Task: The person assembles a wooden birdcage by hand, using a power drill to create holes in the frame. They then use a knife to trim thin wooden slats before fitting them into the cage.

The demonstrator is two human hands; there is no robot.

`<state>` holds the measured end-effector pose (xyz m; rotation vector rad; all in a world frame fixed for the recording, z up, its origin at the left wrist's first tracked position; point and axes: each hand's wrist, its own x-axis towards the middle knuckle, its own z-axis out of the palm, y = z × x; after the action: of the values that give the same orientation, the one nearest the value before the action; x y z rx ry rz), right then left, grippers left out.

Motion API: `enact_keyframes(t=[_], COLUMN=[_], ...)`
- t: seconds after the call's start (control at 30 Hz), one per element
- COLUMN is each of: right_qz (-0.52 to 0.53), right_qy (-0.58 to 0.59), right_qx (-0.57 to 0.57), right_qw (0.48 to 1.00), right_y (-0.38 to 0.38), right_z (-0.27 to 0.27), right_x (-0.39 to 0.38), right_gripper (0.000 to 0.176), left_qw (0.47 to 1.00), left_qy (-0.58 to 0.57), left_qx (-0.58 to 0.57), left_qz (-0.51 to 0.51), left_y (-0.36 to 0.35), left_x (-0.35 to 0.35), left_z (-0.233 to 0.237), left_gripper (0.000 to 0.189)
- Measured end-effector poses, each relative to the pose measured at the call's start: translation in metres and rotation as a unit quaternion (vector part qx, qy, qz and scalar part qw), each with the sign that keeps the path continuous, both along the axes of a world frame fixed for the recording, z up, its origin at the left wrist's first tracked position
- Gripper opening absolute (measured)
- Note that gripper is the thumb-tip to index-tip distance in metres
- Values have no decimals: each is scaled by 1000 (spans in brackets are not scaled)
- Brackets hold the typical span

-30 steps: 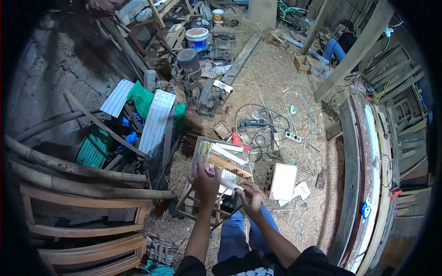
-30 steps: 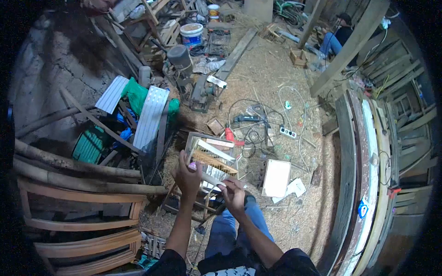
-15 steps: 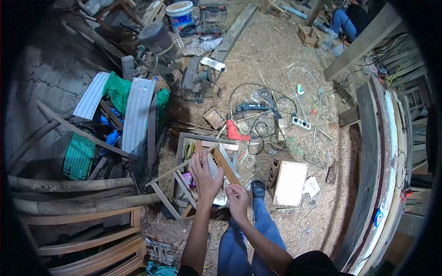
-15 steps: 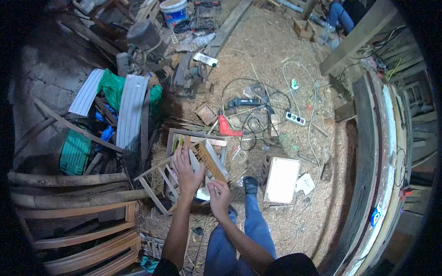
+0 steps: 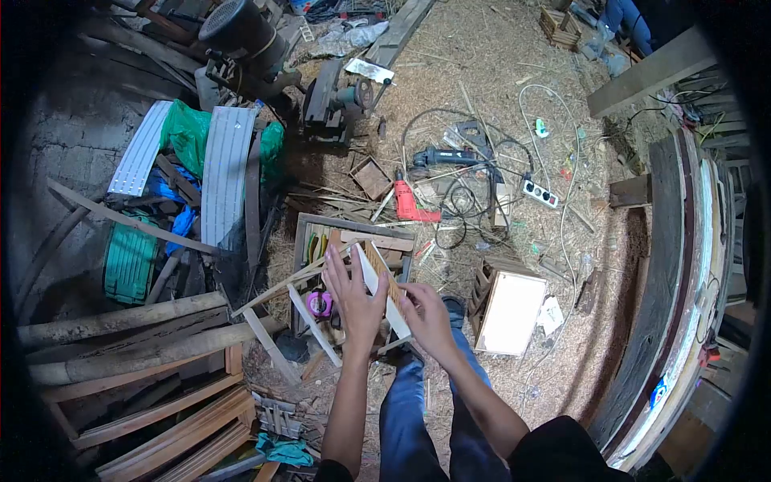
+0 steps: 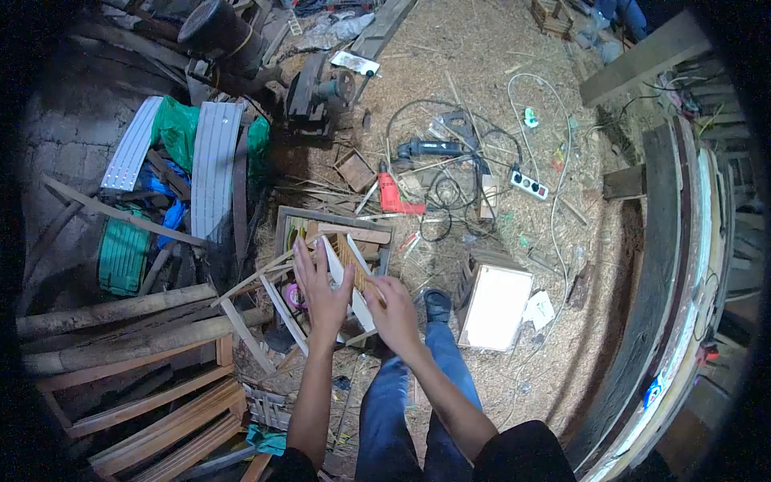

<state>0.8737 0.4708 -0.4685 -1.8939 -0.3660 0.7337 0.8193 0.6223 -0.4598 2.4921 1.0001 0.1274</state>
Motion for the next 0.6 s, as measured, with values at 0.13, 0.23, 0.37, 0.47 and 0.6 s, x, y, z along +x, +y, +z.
enact_keyframes(t=[0.13,0.23,0.37,0.47,0.6], right_qz=[-2,4,-1,-2,6], right_qy=[6,16,1,17,-21], right_qx=[18,25,34,11,15], right_qw=[1000,1000,999,1000,1000], right_y=[6,6,2,-3,-10], right_z=[3,13,15,23,42], right_x=[18,25,22,18,11], right_gripper=[32,30,27,28,28], left_qw=[1000,999,998,996,989], left_qy=[-2,-31,-54,-61,-103], left_qx=[3,-14,-42,-67,-104], left_qz=[-2,1,-1,7,37], left_y=[1,-6,-15,-24,-33], left_x=[0,-7,-16,-17,-17], left_z=[2,7,14,29,29], left_gripper=[86,86,83,80,73])
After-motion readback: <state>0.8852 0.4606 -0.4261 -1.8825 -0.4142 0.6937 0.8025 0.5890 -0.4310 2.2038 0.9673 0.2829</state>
